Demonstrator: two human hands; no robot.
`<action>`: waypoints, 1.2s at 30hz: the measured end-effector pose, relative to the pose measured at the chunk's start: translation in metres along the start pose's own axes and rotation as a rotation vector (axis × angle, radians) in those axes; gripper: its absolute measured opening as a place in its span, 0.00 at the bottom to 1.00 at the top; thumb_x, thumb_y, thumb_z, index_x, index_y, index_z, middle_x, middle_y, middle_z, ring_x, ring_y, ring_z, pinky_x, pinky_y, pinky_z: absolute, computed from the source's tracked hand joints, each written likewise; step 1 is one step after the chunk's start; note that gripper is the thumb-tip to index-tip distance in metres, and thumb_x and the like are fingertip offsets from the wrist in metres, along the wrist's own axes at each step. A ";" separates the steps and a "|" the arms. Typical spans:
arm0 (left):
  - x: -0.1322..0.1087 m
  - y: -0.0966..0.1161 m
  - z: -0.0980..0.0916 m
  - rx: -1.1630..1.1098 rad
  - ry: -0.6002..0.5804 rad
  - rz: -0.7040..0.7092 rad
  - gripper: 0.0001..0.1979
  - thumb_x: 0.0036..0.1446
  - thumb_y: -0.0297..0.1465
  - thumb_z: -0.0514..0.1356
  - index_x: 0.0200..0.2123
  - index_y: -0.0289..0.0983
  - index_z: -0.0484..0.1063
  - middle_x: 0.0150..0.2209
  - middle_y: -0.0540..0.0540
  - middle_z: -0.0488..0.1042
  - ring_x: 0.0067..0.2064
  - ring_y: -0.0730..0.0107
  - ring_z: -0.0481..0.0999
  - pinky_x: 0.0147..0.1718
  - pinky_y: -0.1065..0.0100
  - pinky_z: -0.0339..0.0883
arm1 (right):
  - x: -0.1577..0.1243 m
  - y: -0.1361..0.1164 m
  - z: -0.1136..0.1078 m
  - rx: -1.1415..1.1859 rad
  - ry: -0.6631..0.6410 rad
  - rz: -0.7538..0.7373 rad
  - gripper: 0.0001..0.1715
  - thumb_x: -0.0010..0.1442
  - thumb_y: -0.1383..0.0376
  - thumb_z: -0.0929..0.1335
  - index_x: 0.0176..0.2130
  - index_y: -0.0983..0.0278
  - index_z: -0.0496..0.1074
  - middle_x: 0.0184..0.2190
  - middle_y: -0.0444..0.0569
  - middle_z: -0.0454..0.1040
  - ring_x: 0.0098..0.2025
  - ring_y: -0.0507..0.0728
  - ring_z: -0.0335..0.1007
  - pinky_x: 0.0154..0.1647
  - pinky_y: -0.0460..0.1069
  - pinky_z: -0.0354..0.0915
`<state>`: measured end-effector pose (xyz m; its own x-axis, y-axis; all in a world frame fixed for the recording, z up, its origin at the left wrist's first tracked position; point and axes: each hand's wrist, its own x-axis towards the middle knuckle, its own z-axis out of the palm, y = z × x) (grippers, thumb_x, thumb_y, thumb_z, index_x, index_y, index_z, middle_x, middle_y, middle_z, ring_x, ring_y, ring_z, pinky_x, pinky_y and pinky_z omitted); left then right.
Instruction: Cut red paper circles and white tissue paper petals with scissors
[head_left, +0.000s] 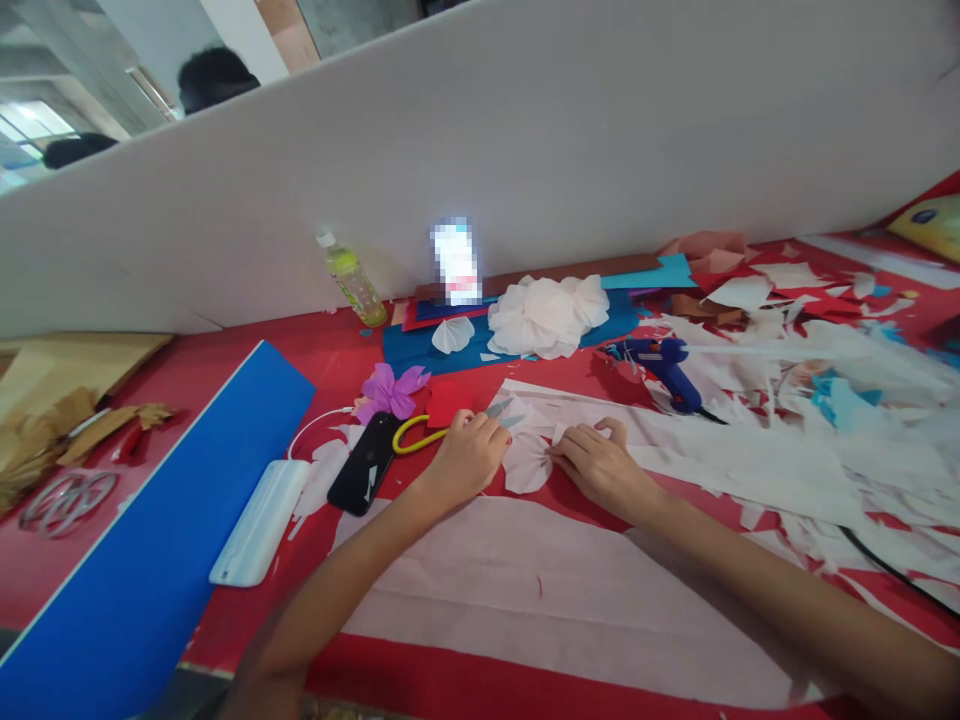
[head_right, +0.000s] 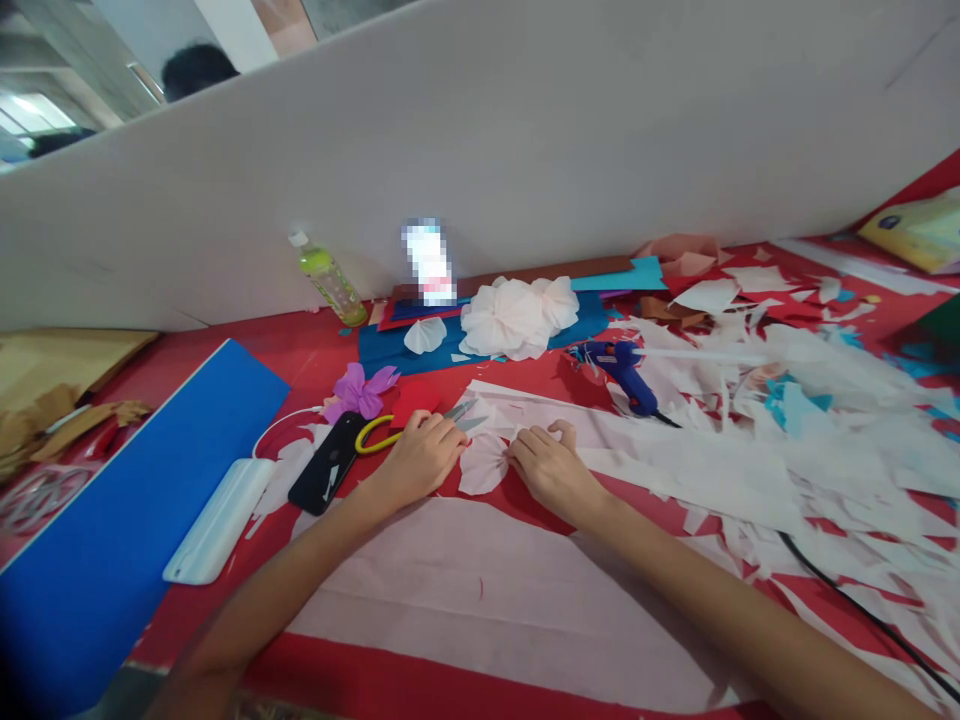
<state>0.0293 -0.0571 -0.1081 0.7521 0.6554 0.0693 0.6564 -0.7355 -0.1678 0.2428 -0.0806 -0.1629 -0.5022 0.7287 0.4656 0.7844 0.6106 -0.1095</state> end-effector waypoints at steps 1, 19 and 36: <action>0.000 0.004 0.001 -0.031 0.008 -0.008 0.13 0.64 0.30 0.45 0.36 0.34 0.67 0.36 0.43 0.71 0.39 0.62 0.66 0.40 0.60 0.53 | 0.000 0.000 0.000 -0.003 0.003 0.005 0.16 0.65 0.70 0.57 0.31 0.66 0.69 0.26 0.47 0.70 0.31 0.54 0.62 0.43 0.54 0.44; -0.005 0.023 0.027 0.009 0.128 0.040 0.08 0.61 0.32 0.53 0.31 0.34 0.64 0.30 0.48 0.70 0.35 0.64 0.68 0.37 0.62 0.54 | -0.001 0.000 -0.005 0.047 0.039 0.007 0.18 0.66 0.69 0.56 0.30 0.65 0.68 0.25 0.46 0.70 0.29 0.53 0.62 0.41 0.51 0.44; -0.006 0.011 0.026 0.033 0.258 0.079 0.19 0.61 0.40 0.53 0.23 0.35 0.70 0.23 0.46 0.72 0.32 0.65 0.69 0.38 0.59 0.54 | -0.002 0.002 -0.005 0.080 0.009 0.009 0.17 0.65 0.68 0.56 0.31 0.65 0.69 0.27 0.46 0.72 0.31 0.53 0.63 0.41 0.52 0.44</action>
<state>0.0305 -0.0648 -0.1361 0.7937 0.5278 0.3025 0.5962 -0.7738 -0.2141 0.2466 -0.0823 -0.1596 -0.4921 0.7314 0.4721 0.7568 0.6274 -0.1833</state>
